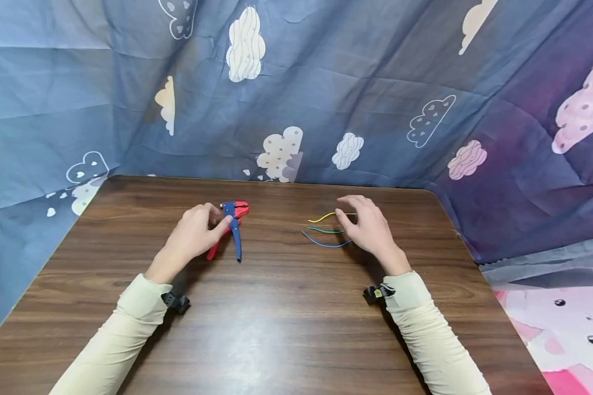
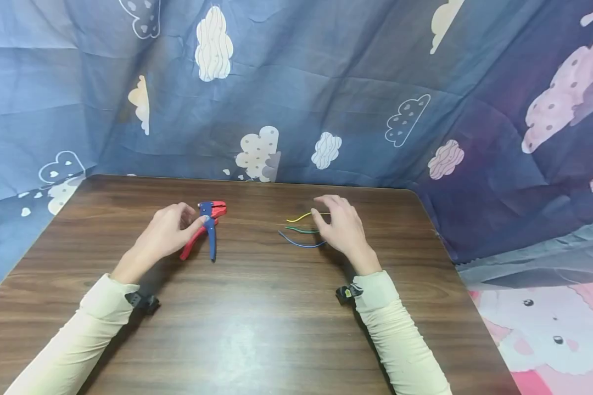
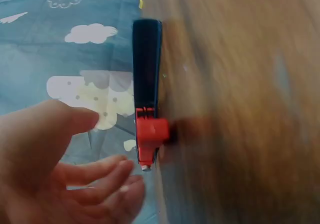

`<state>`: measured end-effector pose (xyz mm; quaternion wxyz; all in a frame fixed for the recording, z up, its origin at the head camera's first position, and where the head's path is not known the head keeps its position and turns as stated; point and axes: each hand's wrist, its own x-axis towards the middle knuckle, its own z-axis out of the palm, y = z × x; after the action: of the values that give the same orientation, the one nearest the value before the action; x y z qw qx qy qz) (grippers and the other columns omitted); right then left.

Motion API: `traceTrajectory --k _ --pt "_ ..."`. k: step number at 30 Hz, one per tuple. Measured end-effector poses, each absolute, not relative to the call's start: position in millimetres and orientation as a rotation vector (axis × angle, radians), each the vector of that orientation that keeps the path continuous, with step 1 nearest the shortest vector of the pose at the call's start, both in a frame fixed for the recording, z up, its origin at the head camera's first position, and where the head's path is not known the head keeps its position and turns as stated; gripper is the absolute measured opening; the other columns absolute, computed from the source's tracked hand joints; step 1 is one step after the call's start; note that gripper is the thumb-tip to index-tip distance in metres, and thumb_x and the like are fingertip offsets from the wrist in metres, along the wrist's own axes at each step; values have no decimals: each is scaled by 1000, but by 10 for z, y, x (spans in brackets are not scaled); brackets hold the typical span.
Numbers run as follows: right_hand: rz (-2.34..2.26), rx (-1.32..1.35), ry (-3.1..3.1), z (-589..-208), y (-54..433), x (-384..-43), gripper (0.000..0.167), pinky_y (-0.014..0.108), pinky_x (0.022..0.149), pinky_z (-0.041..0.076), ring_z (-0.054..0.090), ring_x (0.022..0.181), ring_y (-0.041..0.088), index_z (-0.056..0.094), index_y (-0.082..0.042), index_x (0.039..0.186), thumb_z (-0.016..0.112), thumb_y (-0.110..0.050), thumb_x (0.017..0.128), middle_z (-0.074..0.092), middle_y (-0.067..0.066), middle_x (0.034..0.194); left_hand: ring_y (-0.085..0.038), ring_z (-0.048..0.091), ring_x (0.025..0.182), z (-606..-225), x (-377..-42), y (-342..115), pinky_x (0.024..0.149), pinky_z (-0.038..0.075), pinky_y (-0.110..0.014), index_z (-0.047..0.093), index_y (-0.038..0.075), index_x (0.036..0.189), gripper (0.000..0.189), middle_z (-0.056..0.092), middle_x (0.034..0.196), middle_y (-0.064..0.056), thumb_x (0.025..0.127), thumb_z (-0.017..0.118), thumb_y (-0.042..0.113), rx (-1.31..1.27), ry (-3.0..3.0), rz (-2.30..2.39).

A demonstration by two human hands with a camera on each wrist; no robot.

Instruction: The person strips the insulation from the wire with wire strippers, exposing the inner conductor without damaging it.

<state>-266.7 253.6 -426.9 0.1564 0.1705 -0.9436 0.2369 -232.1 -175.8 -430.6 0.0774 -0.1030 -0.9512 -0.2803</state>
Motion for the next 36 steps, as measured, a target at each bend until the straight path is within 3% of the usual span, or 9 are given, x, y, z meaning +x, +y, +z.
traceTrajectory --k 5,10,18,22,28,33,36 --pt "765 541 -2764 -4281 2407 -2627 29 50 95 57 70 114 26 76 -16 129 68 -33 107 76 3 121 -26 63 85 -4357 -2337 -1723 74 54 -39 69 -3 119 43 70 98 -14 105 69 37 -340 -2953 -897" --pt "855 607 -2837 -4300 2308 -2613 18 37 76 55 69 84 15 78 -19 117 70 -32 106 76 -6 96 -23 58 77 -4371 -2337 -1683 65 46 -32 64 -4 118 53 64 91 -13 103 72 46 -340 -2990 -916" --pt "890 697 -2922 -4358 2208 -2608 9 34 77 55 69 81 9 78 -23 107 75 -31 104 75 -11 88 -30 54 83 -4518 -2372 -1619 68 40 -39 52 2 96 87 51 85 -13 85 68 87 -224 -3097 -726" --pt "914 719 -2953 -4394 2161 -2595 7 32 75 55 68 78 9 78 -24 103 79 -30 101 74 -11 86 -29 55 80 -4665 -2439 -1681 65 39 -37 52 7 88 83 52 82 -10 78 74 86 -190 -3089 -737" --pt "900 761 -2965 -4401 2129 -2574 7 32 75 54 67 78 8 78 -23 99 83 -28 97 73 -10 86 -28 56 79 -4742 -2515 -1735 61 42 -34 53 6 96 82 54 83 -9 73 84 78 -84 -3160 -786" --pt "892 803 -2995 -4405 2150 -2554 8 30 76 53 65 79 8 79 -20 99 83 -27 98 72 -8 88 -25 52 73 -4697 -2503 -1727 59 39 -34 58 6 88 65 54 79 -8 76 88 63 -105 -3140 -879" --pt "871 807 -3000 -4392 2160 -2541 6 30 75 52 64 80 8 79 -19 98 83 -24 98 72 -7 88 -25 54 80 -4759 -2540 -1763 64 44 -36 65 3 98 62 59 90 -10 77 88 56 -141 -3070 -917"
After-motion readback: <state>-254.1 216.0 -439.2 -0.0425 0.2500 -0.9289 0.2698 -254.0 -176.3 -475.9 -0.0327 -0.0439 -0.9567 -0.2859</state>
